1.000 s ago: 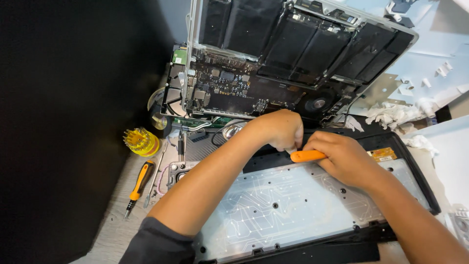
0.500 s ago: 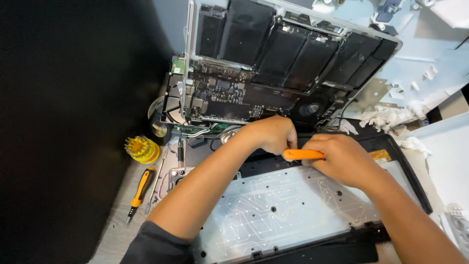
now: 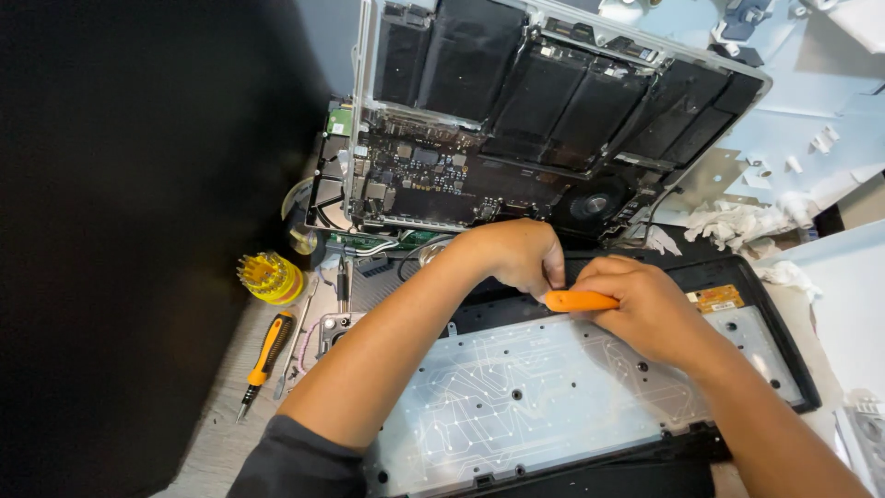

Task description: Disassembling a laptop keyboard by prying the casing, brushing the interior, and removing the plastic membrane

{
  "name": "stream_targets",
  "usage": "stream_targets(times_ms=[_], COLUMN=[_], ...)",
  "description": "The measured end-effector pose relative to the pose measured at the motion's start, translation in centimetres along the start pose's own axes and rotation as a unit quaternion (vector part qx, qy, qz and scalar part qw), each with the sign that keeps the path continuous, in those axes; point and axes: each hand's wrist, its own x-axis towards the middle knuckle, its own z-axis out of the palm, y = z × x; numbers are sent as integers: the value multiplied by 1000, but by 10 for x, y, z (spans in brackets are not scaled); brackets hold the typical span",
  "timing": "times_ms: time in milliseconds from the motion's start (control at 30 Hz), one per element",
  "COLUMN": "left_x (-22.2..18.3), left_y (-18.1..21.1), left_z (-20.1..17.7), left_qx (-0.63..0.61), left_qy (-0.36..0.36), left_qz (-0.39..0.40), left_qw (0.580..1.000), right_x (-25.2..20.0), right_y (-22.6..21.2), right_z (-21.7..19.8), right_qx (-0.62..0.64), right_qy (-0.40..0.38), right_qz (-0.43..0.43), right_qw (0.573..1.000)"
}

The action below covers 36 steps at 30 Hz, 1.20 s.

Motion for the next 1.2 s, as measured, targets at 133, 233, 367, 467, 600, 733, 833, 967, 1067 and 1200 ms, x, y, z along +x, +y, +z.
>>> stream_targets(times_ms=[133, 233, 367, 467, 600, 733, 833, 967, 1067, 1200], left_x=[-2, 5, -3, -10, -13, -13, -10, -10, -3, -2], left_y=[6, 3, 7, 12, 16, 16, 13, 15, 10, 10], left_z=[-3, 3, -4, -10, -12, -10, -11, -12, -8, -6], left_qx=[17, 20, 65, 87, 69, 58, 76, 76, 80, 86], left_qy=[-7, 20, 3, -20, -40, -41, -38, -44, -39, -38], left_qz=[-2, -12, -11, -21, -37, -51, -33, -39, -34, -34], left_qw=[1000, 1000, 998, 996, 996, 996, 996, 995, 995, 995], right_x=[3, 3, 8, 12, 7, 4, 5, 7, 7, 8], right_y=[5, 4, -15, -7, 24, 29, 39, 44, 44, 48], right_z=[1, 0, -23, -38, -33, -30, -31, -32, -30, -26], right_qx=[-18, -73, -145, -240, -335, -333, -316, -284, -298, -301], right_qy=[-6, -25, -141, -191, -124, -110, -77, -91, -83, -62], right_qz=[-32, -44, 44, 109, -4, -52, -122, -130, -155, -180], right_qw=[999, 996, 978, 946, 934, 935, 938, 946, 938, 934])
